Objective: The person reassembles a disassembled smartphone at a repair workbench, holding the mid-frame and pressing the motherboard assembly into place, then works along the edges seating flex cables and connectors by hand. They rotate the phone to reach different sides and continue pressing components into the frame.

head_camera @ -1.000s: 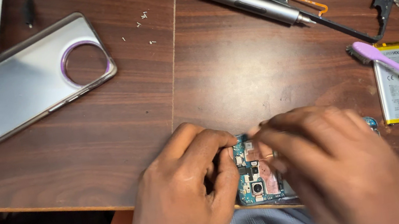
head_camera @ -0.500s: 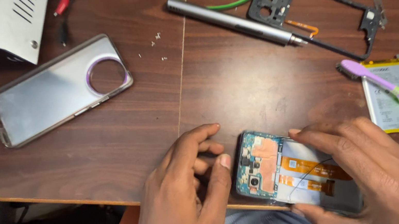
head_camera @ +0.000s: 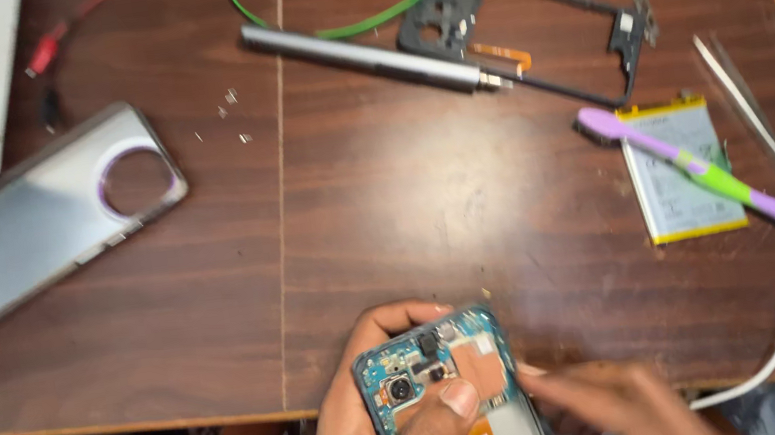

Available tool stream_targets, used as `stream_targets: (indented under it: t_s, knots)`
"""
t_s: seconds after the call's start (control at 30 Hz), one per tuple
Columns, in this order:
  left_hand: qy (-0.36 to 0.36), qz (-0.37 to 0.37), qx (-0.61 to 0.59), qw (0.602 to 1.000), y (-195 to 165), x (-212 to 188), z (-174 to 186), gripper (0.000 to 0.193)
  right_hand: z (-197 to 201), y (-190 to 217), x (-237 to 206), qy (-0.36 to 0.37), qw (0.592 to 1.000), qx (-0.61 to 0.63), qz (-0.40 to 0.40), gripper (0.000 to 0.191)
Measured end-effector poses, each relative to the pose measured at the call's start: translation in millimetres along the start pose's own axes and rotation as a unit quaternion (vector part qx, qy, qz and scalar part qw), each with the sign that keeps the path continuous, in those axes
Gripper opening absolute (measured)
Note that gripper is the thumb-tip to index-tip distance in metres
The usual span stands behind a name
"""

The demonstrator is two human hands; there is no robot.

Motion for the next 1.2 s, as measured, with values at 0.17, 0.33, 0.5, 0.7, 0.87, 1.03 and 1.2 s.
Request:
stream_targets:
  t_s: [0.17,0.33,0.5,0.7,0.87,1.03,1.2]
  knots:
    - [0.044,0.052,0.017,0.998,11.4,-11.1,-9.1,0.035,30.8,14.9,-86.9,-0.183,0.921,0.090,0.332,0.036]
    - [0.105,0.070,0.008,0.992,12.0,-7.4,-28.1,0.032,36.6,47.1,-89.4,-0.045,0.919,0.209,0.331,0.029]
    - [0.105,0.108,0.043,0.988,10.9,-5.6,-29.2,0.034,39.7,63.2,-98.0,-0.042,0.921,0.135,0.364,0.014]
    - [0.087,0.052,0.021,0.995,1.5,2.9,-38.5,0.044,45.9,74.3,-122.0,-0.097,0.898,-0.011,0.428,0.009]
    - [0.110,-0.064,0.154,0.980,-15.0,6.4,-43.2,0.045,45.6,66.0,-120.2,0.065,0.904,0.075,0.415,0.017]
    - [0.154,-0.009,0.168,0.974,-4.4,5.6,-44.9,0.029,50.3,45.2,-106.1,0.044,0.920,0.147,0.361,0.020]
    - [0.206,-0.052,0.186,0.959,-6.8,5.0,-48.5,0.032,41.2,30.6,-101.0,0.087,0.916,0.188,0.344,0.020]
Point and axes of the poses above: each hand's wrist, its own x-axis towards the middle knuckle, its own z-axis out of the back of the hand, y = z × x, the point moved 6 cm from there along x, towards the middle knuckle, and after that the axes turned 14 degrees about -z, right-handed, at the moved point
